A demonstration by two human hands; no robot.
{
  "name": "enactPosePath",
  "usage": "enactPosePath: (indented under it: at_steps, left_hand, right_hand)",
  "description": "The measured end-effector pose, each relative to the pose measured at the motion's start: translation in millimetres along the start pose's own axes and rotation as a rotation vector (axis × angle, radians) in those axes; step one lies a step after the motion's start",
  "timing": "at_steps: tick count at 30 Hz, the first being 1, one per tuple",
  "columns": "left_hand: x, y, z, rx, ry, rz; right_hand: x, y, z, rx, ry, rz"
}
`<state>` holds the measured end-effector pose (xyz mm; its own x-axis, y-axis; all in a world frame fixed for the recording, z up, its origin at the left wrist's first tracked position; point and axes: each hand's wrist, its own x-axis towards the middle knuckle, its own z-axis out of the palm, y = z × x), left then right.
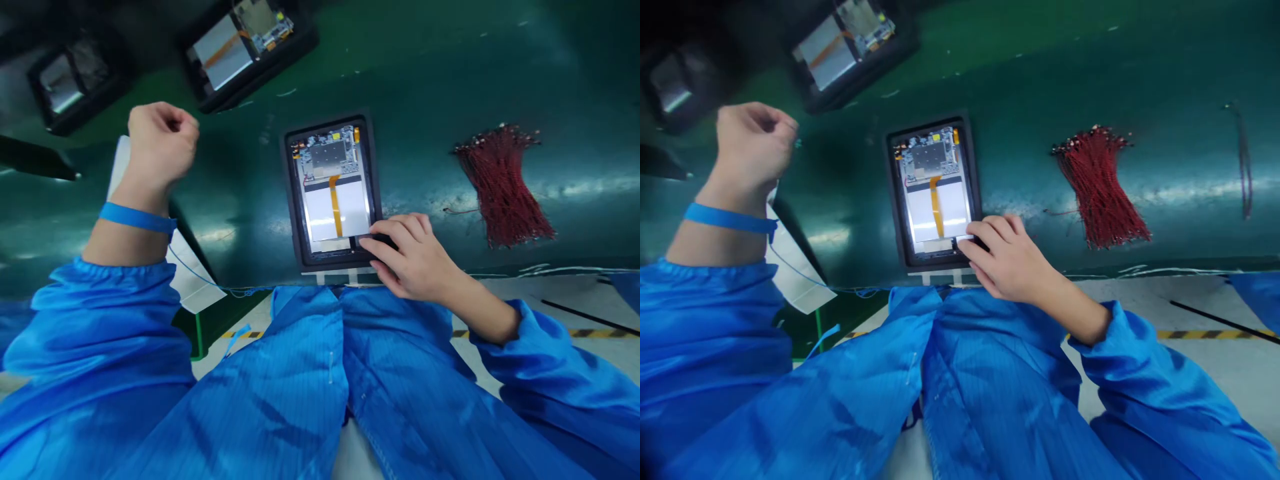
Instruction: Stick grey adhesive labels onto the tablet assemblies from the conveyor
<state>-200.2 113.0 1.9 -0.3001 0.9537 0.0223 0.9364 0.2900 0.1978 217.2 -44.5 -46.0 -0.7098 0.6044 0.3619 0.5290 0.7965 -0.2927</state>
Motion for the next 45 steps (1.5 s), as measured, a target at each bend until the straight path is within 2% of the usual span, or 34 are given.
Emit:
enactPosePath:
  at_steps: [3,6,10,14,16,18,20,22,26,29,32,34,36,39,42,45]
  left_hand:
    - [14,-53,-4.8,0.218,0.027,-0.003]
    - [19,-74,0.8,0.296,0.009,0.104]
    - [19,-67,9.5,0.334,-0.074,0.229]
    - [12,-59,-0.3,0.353,-0.156,0.279]
    - [5,-54,-8.4,0.335,-0.136,0.262]
    - [-3,-45,-13.7,0.272,-0.068,0.208]
    - [-7,-32,-14.1,0.189,-0.003,0.182]
    - [-5,-14,-9.1,0.137,0.023,0.228]
    - [15,25,10.5,0.164,-0.031,0.400]
    - [36,47,24.6,0.186,-0.058,0.438]
    - [58,58,32.4,0.177,-0.030,0.453]
    - [72,61,31.2,0.150,-0.015,0.450]
    - [83,63,24.0,0.083,0.057,0.440]
    - [87,67,8.4,0.015,0.165,0.451]
    - [76,72,0.4,0.054,0.077,0.480]
    - [69,71,4.9,-0.049,-0.022,0.433]
  right_hand:
    - [0,-4,4,0.002,0.037,0.005]
    - [5,-8,4,0.010,0.028,-0.013]
    - [12,-14,-4,-0.012,0.011,-0.044]
    - [17,-23,-6,-0.086,-0.125,-0.109]
    - [20,-29,-1,-0.143,-0.156,-0.126]
    - [24,-34,7,-0.185,-0.127,-0.117]
    - [31,-35,15,-0.206,-0.080,-0.093]
    - [42,-31,21,-0.228,-0.053,-0.056]
    - [73,-5,20,-0.295,-0.136,0.090]
    - [102,24,8,-0.336,-0.235,0.215]
    - [130,58,-2,-0.346,-0.297,0.308]
    - [149,83,-5,-0.318,-0.291,0.372]
    - [170,111,-5,-0.276,-0.266,0.440]
    - [201,147,-2,-0.230,-0.231,0.513]
    - [224,168,2,-0.187,-0.184,0.582]
    - [238,163,6,-0.067,-0.081,0.673]
